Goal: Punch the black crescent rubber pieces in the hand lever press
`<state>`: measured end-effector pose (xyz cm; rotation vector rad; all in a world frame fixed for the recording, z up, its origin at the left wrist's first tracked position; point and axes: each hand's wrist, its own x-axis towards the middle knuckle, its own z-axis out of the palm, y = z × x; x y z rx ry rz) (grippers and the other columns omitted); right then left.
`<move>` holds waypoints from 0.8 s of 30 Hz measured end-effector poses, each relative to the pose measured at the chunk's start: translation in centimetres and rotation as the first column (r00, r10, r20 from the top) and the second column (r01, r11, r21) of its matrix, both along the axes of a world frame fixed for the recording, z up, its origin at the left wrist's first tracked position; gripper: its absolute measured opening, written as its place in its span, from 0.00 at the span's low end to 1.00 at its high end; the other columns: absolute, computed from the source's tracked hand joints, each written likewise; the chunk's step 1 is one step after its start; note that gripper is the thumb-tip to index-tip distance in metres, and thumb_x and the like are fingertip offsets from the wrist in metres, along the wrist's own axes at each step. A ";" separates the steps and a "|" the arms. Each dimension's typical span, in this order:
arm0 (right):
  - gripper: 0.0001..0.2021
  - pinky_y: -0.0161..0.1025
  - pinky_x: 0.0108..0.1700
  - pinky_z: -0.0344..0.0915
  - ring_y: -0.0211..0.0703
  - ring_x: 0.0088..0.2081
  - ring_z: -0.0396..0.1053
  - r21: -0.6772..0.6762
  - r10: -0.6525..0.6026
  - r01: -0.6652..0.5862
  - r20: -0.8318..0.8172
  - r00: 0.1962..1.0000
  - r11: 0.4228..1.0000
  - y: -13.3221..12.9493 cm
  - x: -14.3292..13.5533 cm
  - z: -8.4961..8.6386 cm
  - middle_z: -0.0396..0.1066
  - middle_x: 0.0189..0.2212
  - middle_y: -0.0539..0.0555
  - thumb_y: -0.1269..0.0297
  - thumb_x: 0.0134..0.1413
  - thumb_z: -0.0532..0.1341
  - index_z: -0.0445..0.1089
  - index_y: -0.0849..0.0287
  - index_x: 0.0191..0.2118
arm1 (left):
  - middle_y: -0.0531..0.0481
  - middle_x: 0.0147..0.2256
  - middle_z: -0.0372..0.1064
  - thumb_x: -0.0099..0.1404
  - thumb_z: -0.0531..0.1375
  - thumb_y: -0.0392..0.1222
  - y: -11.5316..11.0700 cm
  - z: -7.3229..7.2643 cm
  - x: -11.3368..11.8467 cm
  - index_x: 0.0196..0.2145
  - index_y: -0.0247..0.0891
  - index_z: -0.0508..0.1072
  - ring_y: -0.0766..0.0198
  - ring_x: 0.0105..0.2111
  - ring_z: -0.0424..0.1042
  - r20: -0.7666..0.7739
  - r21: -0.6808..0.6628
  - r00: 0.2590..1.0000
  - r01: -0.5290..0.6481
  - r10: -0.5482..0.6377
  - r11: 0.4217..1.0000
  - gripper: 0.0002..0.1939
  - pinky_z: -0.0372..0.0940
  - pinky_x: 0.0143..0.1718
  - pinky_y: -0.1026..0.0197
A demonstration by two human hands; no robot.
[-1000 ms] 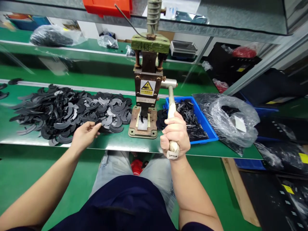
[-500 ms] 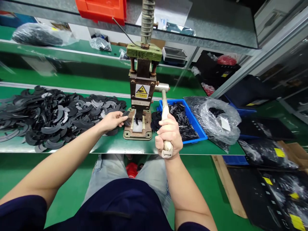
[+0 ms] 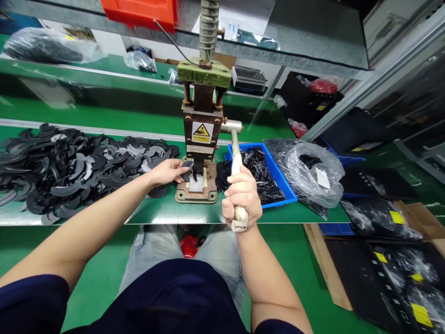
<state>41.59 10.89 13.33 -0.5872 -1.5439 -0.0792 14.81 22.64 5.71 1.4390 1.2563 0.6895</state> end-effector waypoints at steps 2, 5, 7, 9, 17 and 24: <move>0.09 0.72 0.63 0.74 0.48 0.40 0.78 0.008 0.004 -0.004 0.000 1.000 1.000 0.0 0.0 0.0 0.72 0.26 0.46 0.59 0.60 0.64 0.67 0.50 0.30 | 0.49 0.25 0.76 0.65 0.71 0.54 0.0 -0.1 0.0 0.32 0.38 0.70 0.60 0.23 0.78 0.018 -0.009 1.000 -0.001 0.002 1.000 0.19 0.69 0.25 0.63; 0.09 0.71 0.63 0.73 0.48 0.39 0.78 0.019 0.006 -0.006 -0.002 1.000 1.000 0.1 0.1 -0.1 0.72 0.26 0.47 0.59 0.60 0.64 0.67 0.51 0.30 | 0.49 0.24 0.75 0.66 0.71 0.53 0.1 -0.2 0.2 0.32 0.38 0.71 0.62 0.22 0.78 0.029 -0.035 1.000 0.011 -0.009 0.999 0.18 0.70 0.26 0.63; 0.09 0.71 0.62 0.74 0.48 0.39 0.78 0.016 0.000 0.000 -0.005 1.000 1.000 0.1 0.1 -0.1 0.73 0.26 0.46 0.58 0.60 0.64 0.67 0.51 0.30 | 0.50 0.24 0.75 0.65 0.71 0.53 0.2 -0.3 0.2 0.32 0.38 0.71 0.62 0.22 0.77 0.025 -0.043 1.000 0.020 -0.019 0.999 0.18 0.70 0.25 0.64; 0.09 0.72 0.61 0.75 0.48 0.39 0.78 0.011 -0.009 0.009 -0.006 1.000 1.000 0.0 0.0 -0.1 0.72 0.26 0.46 0.58 0.60 0.64 0.67 0.50 0.30 | 0.51 0.24 0.75 0.64 0.72 0.53 0.3 -0.4 0.2 0.32 0.38 0.72 0.63 0.22 0.77 0.008 -0.028 1.000 0.017 -0.017 0.999 0.18 0.69 0.25 0.65; 0.09 0.69 0.60 0.76 0.47 0.38 0.77 0.013 -0.013 0.014 -0.059 0.998 1.000 -0.1 -0.6 0.1 0.70 0.25 0.46 0.60 0.59 0.64 0.66 0.51 0.29 | 0.53 0.22 0.72 0.63 0.75 0.50 0.2 0.1 0.7 0.29 0.39 0.66 0.63 0.21 0.76 0.041 -0.134 0.997 -0.053 0.058 0.990 0.21 0.72 0.25 0.63; 0.09 0.67 0.58 0.76 0.46 0.37 0.77 0.031 0.007 -0.005 -0.062 0.998 0.999 0.0 -0.5 -0.5 0.70 0.24 0.46 0.60 0.58 0.65 0.67 0.51 0.29 | 0.52 0.20 0.73 0.62 0.76 0.47 0.7 1.1 1.0 0.29 0.38 0.68 0.65 0.20 0.77 0.024 -0.269 0.999 -0.038 0.046 0.962 0.20 0.72 0.24 0.67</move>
